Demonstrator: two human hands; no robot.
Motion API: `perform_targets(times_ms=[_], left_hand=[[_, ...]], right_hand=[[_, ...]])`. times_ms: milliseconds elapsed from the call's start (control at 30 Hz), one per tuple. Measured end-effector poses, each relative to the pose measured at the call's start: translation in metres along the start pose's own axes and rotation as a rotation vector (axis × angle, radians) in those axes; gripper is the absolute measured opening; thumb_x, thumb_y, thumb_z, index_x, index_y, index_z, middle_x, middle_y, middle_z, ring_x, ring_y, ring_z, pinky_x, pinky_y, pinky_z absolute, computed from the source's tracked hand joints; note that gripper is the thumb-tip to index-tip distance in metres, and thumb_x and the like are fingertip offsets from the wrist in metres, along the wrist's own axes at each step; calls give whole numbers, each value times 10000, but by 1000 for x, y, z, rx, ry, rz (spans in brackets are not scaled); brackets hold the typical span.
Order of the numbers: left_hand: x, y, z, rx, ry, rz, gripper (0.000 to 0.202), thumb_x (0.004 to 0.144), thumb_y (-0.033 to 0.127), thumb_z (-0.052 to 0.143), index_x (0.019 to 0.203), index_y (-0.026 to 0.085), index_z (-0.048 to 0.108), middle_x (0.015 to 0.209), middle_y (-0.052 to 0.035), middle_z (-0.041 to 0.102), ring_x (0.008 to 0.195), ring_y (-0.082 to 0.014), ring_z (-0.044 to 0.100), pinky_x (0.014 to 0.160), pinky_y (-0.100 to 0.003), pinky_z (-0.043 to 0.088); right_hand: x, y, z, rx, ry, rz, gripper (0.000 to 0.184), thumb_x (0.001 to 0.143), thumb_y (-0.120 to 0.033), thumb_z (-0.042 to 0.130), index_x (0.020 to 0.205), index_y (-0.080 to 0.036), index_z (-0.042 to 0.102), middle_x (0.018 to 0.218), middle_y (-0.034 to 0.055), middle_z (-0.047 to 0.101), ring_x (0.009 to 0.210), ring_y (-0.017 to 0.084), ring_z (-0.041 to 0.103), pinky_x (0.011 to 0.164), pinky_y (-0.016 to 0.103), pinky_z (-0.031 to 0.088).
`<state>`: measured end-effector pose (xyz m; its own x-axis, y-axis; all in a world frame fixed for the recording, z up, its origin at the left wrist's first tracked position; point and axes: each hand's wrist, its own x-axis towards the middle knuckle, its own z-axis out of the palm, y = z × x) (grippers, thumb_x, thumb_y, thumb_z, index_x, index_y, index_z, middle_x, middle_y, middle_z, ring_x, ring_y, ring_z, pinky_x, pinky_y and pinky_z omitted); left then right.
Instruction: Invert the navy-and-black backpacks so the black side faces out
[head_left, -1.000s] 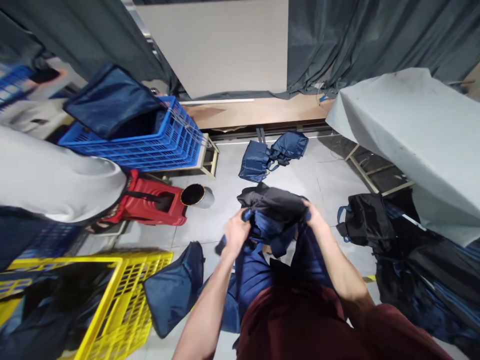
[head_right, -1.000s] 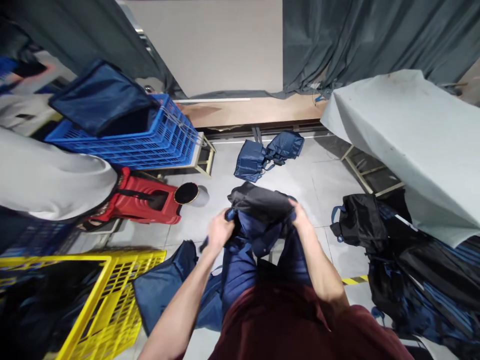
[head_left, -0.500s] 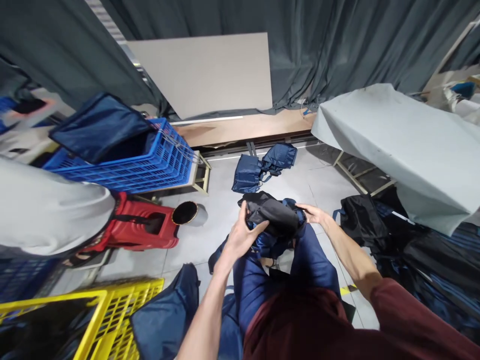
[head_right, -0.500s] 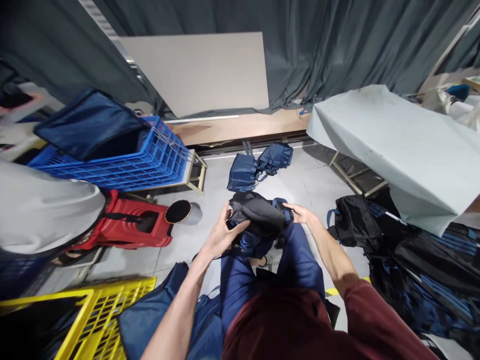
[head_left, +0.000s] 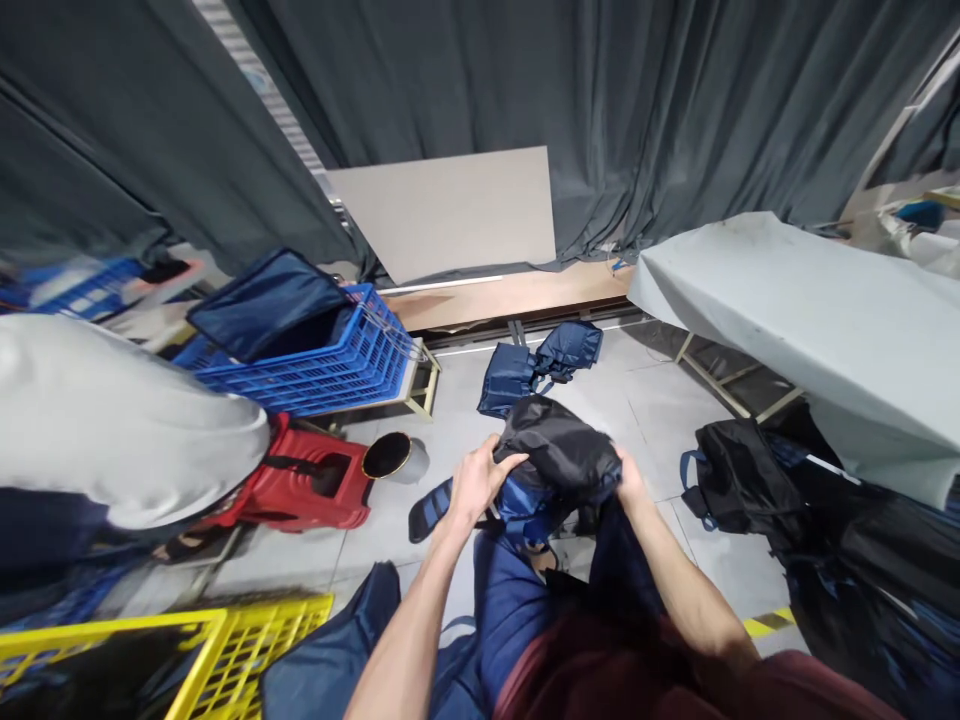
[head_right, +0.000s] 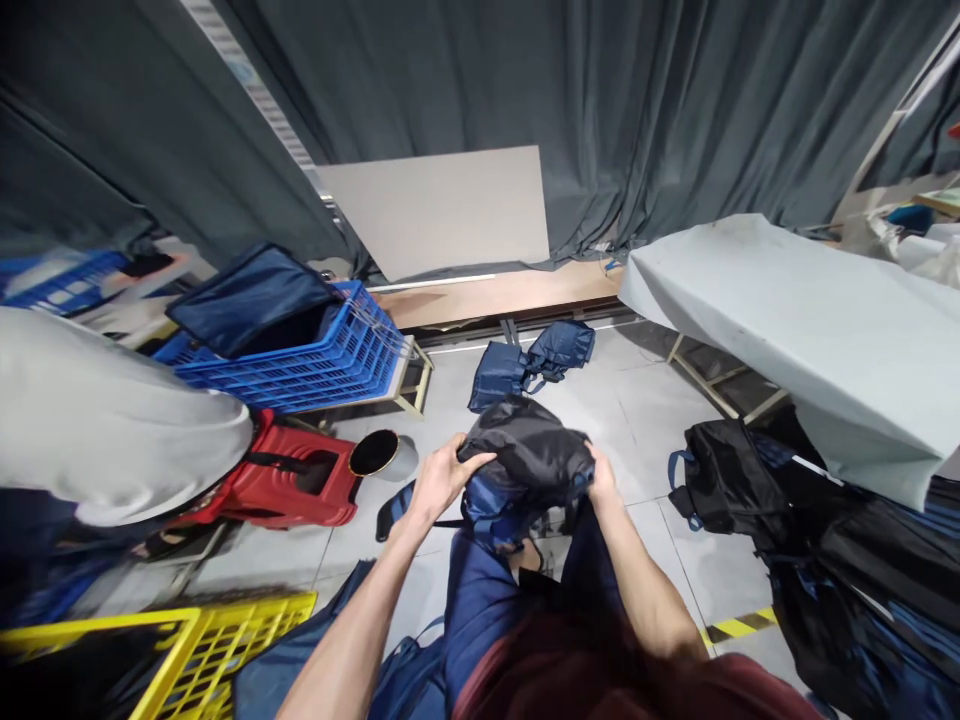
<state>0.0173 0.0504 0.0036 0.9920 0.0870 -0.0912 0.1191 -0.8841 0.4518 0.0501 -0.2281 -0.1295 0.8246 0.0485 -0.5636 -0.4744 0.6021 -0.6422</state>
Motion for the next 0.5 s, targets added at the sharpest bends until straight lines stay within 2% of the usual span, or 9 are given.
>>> perform_targets(times_ms=[67, 133, 200, 233, 333, 433, 500], left_hand=[[-9, -1, -9, 4, 40, 12, 397, 1029, 599, 781, 1202, 243, 811, 778, -38, 795, 863, -299, 827, 700, -299, 466], [-29, -7, -10, -18, 105, -10, 377, 1008, 583, 795, 1169, 244, 830, 834, -56, 830, 886, -303, 836, 717, -301, 487], [-58, -20, 2, -97, 178, -42, 369, 976, 570, 811, 1150, 246, 841, 907, -60, 858, 902, -301, 841, 733, -303, 520], [-75, -28, 14, -152, 215, -60, 377, 963, 572, 814, 1152, 247, 844, 931, -55, 864, 899, -297, 838, 743, -306, 540], [-121, -48, 67, -283, 268, -153, 400, 992, 574, 754, 1146, 215, 842, 947, -69, 861, 886, -298, 826, 793, -337, 597], [-140, -59, 120, -295, 106, -279, 263, 1022, 417, 711, 1066, 193, 841, 908, -123, 850, 897, -329, 838, 765, -351, 593], [-137, -61, 139, -261, -25, -304, 172, 1014, 312, 704, 1035, 214, 844, 899, -142, 849, 899, -340, 849, 730, -347, 566]], right_hand=[[8, -34, 14, 107, -74, -31, 199, 932, -409, 716, 995, -240, 798, 964, 54, 868, 1038, 266, 845, 904, 390, 716], [12, -65, 28, 203, -174, -32, 271, 982, -445, 696, 1086, -221, 806, 1016, 71, 872, 1103, 276, 840, 965, 424, 715], [12, -84, 35, 235, -235, -5, 301, 1019, -452, 692, 1136, -201, 809, 1025, 79, 871, 1117, 283, 841, 1000, 436, 712], [12, -87, 36, 229, -239, 10, 298, 1028, -445, 698, 1149, -197, 810, 1029, 81, 871, 1116, 284, 843, 1011, 434, 710], [8, -68, 25, 144, -159, -12, 257, 1016, -396, 772, 1193, -215, 810, 1059, 64, 874, 1103, 269, 849, 1029, 394, 704], [2, -27, 4, -33, -51, -38, 298, 932, -324, 890, 1200, -224, 805, 1047, 39, 876, 1039, 246, 858, 1002, 355, 704], [-1, -7, -3, -122, -25, -15, 319, 897, -300, 920, 1183, -216, 805, 1025, 37, 877, 1003, 242, 861, 977, 353, 709]])
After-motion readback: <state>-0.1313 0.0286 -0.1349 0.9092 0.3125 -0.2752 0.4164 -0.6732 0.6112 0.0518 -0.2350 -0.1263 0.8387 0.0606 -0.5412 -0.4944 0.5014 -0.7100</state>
